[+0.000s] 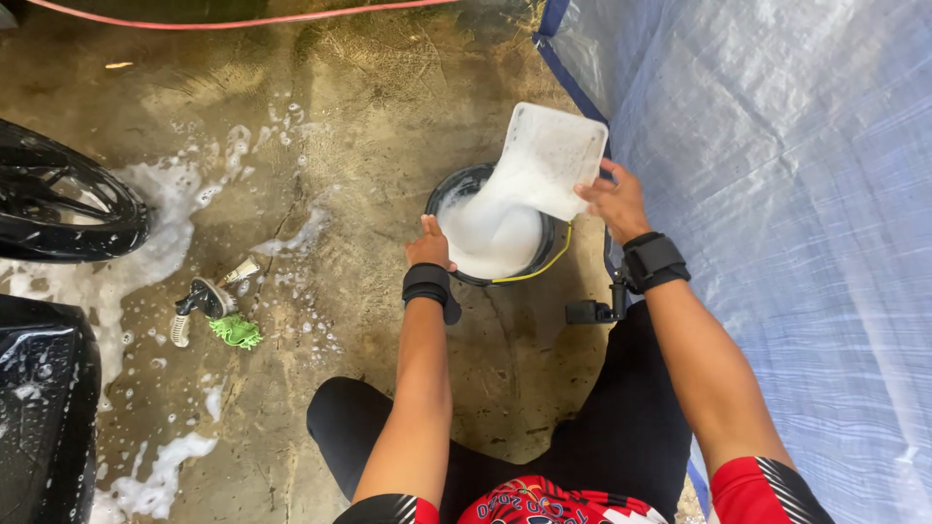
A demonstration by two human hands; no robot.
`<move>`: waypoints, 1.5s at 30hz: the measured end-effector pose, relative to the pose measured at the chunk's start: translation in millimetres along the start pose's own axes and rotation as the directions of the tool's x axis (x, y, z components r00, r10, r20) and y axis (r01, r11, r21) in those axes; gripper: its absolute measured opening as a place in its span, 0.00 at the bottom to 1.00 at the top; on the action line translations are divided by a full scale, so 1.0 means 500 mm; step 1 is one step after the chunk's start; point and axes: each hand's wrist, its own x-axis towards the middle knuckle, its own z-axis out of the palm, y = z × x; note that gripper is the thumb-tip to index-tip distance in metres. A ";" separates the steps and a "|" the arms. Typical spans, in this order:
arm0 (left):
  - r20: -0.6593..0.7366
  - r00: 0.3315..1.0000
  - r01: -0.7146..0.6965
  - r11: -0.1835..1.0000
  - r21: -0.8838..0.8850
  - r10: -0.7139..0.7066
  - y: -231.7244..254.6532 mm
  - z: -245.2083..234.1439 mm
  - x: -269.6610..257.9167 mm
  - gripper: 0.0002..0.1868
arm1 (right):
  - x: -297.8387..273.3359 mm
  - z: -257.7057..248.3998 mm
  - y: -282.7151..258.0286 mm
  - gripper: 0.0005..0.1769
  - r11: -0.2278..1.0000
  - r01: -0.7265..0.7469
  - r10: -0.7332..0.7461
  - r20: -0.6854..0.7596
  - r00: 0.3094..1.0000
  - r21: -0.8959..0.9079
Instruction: The person washes a scooter by scrubbing its surfaces with a cloth, then with a brush, and then again with a cloth, dipping the cloth in soapy water from a bucket and pouring water onto the floor with a container.
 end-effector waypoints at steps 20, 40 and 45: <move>0.024 0.999 0.022 1.000 -0.015 -0.022 0.004 -0.001 0.011 0.67 | -0.090 0.148 0.046 0.42 0.440 0.611 -0.581 0.311 0.752 -0.658; -0.036 0.998 0.043 0.999 -0.003 -0.043 0.017 -0.017 -0.008 0.72 | 0.043 0.251 0.315 0.42 0.504 0.236 -0.076 0.230 0.970 -0.831; -0.017 0.999 0.040 0.999 -0.006 -0.040 0.021 -0.021 -0.006 0.71 | 0.057 0.256 0.357 0.37 0.488 0.149 0.043 0.195 0.980 -0.860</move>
